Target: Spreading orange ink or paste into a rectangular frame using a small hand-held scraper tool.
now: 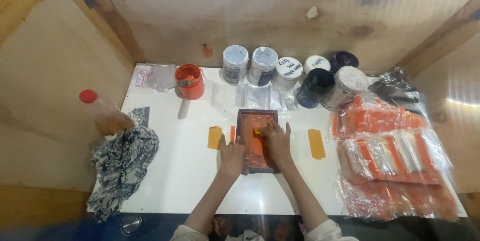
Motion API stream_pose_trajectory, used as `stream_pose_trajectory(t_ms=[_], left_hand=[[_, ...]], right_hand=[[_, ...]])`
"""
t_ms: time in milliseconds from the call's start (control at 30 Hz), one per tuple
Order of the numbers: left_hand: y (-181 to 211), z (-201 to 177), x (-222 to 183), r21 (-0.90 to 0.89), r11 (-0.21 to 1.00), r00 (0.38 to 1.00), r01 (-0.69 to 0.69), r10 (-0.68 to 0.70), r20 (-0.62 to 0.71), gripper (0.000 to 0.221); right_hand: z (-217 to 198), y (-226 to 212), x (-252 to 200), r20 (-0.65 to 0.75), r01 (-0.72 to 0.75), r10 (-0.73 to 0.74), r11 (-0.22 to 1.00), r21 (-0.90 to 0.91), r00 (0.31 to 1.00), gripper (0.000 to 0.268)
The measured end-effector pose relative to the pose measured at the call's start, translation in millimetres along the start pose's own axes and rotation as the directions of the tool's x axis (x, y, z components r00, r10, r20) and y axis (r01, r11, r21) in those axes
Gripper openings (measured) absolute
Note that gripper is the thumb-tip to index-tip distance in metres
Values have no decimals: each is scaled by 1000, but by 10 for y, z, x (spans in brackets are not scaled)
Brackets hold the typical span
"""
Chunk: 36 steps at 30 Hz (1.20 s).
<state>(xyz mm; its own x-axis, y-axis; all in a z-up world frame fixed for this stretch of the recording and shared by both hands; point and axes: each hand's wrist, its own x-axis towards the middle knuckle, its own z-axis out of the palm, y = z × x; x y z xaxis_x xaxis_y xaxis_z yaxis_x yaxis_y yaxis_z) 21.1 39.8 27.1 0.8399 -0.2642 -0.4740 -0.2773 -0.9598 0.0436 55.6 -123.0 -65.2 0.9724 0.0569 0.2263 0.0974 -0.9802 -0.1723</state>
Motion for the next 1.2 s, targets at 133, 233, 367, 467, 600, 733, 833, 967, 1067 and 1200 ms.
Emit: stream_pose_trajectory(t_ms=[133, 233, 367, 467, 600, 733, 833, 967, 1067, 1200], left_hand=[[26, -52, -11, -1, 1000, 1000, 19, -19, 5, 85], [11, -34, 6, -28, 999, 1000, 21, -21, -7, 84], [-26, 122, 127, 157, 987, 1000, -19, 18, 10, 57], [4, 51, 39, 64, 998, 999, -5, 7, -40, 69], [21, -165, -188, -4, 1000, 998, 8, -9, -65, 67], [19, -221, -243, 2, 1000, 998, 6, -6, -56, 53], [2, -378, -391, 7, 1000, 998, 4, -4, -68, 46], [19, -478, -463, -41, 999, 999, -4, 2, -54, 38], [-14, -398, -390, -40, 999, 999, -17, 15, -48, 50], [-21, -242, -274, -33, 999, 998, -34, 32, -53, 53]], right_hand=[[-36, -85, -312, 15, -84, 83, 995, 56, 996, 13], [-346, -321, -572, 141, -72, 70, 997, 6, 987, 24], [-373, -371, -773, -14, 57, -56, 987, 151, 998, 20], [-357, -317, -639, 66, 31, -36, 997, 75, 997, 19], [-351, -205, -198, 56, -92, 88, 993, 78, 995, 19], [-103, -63, 211, -3, -125, 125, 991, 51, 992, 17], [-17, -128, 226, -1, -127, 128, 986, 112, 992, 19], [-110, -330, -100, 73, 26, -30, 998, 60, 997, 30], [-48, -280, -356, 78, 49, -58, 992, 120, 995, 30], [-348, -289, -540, 117, 86, -107, 982, 167, 987, 21]])
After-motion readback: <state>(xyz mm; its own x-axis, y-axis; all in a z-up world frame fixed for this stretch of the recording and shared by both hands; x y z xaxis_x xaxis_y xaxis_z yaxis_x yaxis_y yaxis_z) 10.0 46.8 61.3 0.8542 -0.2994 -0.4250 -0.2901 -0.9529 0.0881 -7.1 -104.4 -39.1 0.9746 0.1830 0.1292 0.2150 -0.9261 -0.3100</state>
